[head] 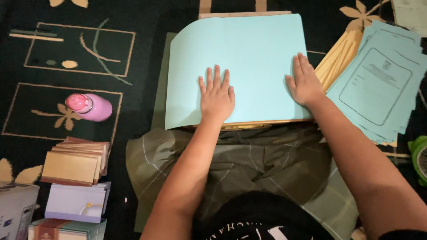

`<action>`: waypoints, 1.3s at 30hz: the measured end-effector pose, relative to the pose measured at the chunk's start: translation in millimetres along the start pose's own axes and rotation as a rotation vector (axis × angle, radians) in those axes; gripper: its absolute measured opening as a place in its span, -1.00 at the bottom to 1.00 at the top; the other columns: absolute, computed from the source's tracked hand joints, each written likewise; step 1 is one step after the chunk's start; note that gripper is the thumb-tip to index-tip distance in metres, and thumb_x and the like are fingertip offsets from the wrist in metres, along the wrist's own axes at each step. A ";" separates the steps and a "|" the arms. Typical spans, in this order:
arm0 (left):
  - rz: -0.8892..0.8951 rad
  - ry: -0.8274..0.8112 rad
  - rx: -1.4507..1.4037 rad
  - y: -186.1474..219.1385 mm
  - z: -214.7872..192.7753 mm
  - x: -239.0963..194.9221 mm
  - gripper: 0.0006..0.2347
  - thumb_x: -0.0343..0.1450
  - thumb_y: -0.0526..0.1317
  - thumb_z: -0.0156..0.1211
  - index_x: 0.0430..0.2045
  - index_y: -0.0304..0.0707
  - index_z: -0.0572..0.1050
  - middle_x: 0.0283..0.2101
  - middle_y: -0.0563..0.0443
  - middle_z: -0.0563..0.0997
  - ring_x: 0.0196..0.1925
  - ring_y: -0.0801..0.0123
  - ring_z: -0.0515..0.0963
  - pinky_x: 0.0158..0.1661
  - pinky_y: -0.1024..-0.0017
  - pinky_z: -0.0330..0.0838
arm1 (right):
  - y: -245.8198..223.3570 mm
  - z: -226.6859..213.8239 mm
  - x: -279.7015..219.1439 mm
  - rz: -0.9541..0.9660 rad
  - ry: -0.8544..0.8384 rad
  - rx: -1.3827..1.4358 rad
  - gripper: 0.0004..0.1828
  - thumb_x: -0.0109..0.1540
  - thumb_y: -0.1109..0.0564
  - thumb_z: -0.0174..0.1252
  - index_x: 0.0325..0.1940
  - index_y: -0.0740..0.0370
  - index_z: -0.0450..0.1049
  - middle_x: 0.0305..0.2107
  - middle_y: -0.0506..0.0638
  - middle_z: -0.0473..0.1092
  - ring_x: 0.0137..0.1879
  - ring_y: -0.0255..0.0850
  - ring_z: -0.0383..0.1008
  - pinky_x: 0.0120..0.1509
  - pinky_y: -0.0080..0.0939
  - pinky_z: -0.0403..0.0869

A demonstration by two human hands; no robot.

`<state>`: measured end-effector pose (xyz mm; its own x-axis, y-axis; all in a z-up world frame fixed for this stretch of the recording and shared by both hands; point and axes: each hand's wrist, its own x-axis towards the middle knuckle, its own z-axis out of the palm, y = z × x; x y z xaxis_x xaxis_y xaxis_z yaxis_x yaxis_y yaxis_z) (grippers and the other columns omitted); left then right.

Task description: Sorting and stacking light blue paper folders while sitting on the floor.

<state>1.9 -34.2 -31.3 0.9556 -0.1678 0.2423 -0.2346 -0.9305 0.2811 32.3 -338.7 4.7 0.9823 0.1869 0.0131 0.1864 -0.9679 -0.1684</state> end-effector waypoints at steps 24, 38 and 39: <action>-0.031 -0.330 0.181 -2.7 32.8 124.7 -0.40 0.58 0.05 -0.23 0.47 -0.35 -0.02 0.56 -0.21 0.00 0.60 -0.01 -0.06 0.46 -0.07 -0.18 | 5.3 23.6 16.5 -0.050 0.057 -0.148 -0.11 0.43 -0.27 -0.34 0.61 0.50 -0.01 0.52 0.43 -0.02 0.63 0.24 -0.07 0.64 0.11 -0.02; 0.081 -0.316 0.112 7.8 27.2 106.3 -0.42 0.58 0.02 -0.30 0.51 -0.29 -0.07 0.59 -0.21 -0.15 0.61 -0.04 -0.22 0.47 -0.14 -0.39 | -26.1 0.8 -53.6 0.086 0.027 0.001 -0.15 0.39 -0.29 -0.24 0.59 0.35 -0.02 0.54 0.25 -0.07 0.66 0.03 -0.13 0.70 -0.04 -0.12; 0.102 -0.322 0.123 14.3 18.6 84.4 -0.42 0.57 0.00 -0.29 0.51 -0.27 -0.06 0.59 -0.22 -0.14 0.61 -0.08 -0.19 0.46 -0.17 -0.34 | -27.9 1.1 -53.5 0.054 0.069 -0.002 -0.21 0.41 -0.21 -0.23 0.58 0.36 0.03 0.53 0.24 -0.02 0.65 0.02 -0.09 0.70 -0.05 -0.11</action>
<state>82.5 -67.8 -24.1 0.9399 -0.3381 -0.0475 -0.3277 -0.9325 0.1522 -25.5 -321.5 7.7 0.9899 0.1222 0.0716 0.1327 -0.9767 -0.1684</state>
